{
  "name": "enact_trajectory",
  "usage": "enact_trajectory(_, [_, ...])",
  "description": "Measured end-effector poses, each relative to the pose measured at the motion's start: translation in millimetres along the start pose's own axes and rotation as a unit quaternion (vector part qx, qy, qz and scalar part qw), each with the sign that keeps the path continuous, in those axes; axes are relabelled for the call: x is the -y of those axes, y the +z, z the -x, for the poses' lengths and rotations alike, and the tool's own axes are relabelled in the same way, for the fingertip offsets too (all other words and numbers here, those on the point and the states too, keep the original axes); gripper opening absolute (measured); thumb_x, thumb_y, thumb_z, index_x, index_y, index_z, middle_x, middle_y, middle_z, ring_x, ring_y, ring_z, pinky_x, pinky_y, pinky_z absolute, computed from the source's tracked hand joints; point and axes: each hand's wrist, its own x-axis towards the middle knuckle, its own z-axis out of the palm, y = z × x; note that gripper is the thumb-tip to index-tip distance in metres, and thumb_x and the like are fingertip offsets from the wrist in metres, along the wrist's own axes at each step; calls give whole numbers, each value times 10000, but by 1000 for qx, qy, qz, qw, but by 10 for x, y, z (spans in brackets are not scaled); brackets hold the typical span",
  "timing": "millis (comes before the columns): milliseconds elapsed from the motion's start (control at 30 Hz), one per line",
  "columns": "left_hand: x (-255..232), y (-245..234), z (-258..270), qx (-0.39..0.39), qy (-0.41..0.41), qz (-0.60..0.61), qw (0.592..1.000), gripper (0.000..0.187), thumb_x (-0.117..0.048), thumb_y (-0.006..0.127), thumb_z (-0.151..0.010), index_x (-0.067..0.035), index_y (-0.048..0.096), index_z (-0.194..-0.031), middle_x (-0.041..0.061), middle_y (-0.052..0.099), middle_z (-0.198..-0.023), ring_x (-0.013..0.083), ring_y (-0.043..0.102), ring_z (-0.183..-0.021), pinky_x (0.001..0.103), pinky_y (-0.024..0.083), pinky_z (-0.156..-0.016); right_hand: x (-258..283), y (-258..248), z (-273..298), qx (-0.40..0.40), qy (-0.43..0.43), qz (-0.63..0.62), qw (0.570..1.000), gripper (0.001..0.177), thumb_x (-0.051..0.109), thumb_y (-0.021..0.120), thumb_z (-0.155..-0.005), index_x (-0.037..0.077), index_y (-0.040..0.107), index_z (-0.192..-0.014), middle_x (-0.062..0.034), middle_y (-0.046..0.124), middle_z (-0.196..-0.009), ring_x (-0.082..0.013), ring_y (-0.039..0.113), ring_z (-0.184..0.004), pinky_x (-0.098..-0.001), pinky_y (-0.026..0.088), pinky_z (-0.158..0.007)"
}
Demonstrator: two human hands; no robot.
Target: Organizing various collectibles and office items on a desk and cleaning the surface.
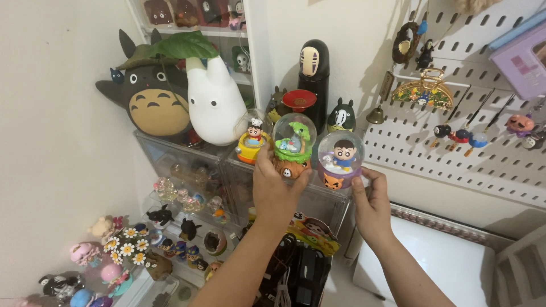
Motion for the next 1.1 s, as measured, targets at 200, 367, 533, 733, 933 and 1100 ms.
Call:
enact_trajectory(200, [10,10,20,5,-40,15,999,1017,-288,929,-708,58,345,-1464,249,540,-1354,392,542,-1258,453,447,-1046,-2,-3,8,-7,23,12,1000,330,271,554,-1063,45,508,-1298,47,557,-852,-22,454,-738,-196,396,-638])
enact_trajectory(367, [38,-34,68,5,-47,51,998,1010,-286,924,-728,70,331,-1464,242,553,-1366,375,558,-1268,443,447,-1048,-98,-12,2,-7,36,-5,999,335,266,558,-1060,49,504,-1310,45,518,-785,-25,420,-677,-201,354,-583])
enact_trajectory(533, [54,-32,66,9,-54,57,997,1012,-292,915,-739,72,316,-1468,225,587,-1362,364,586,-1250,438,459,-1032,-102,-14,-2,-9,37,22,999,330,259,553,-1062,52,495,-1312,42,518,-763,-23,421,-663,-197,366,-581])
enact_trajectory(733, [30,-39,56,5,-56,46,997,1006,-288,920,-722,86,335,-1449,233,602,-1352,374,593,-1241,442,463,-1023,-78,-20,3,-11,26,38,999,332,269,555,-1069,49,503,-1311,28,548,-848,-32,443,-726,-206,394,-639])
enact_trajectory(933, [42,-38,59,5,-41,47,998,996,-285,923,-733,106,342,-1442,258,588,-1366,388,585,-1261,443,460,-1036,-72,-16,5,-11,33,27,999,350,284,557,-1072,46,506,-1323,-4,573,-924,-55,451,-781,-227,401,-686])
enact_trajectory(1100, [27,-49,54,14,-52,51,997,1012,-271,921,-729,105,322,-1453,248,588,-1362,367,590,-1258,430,465,-1036,-59,-14,5,-5,7,25,1000,352,300,552,-1074,46,498,-1312,16,590,-948,-33,481,-805,-208,425,-707])
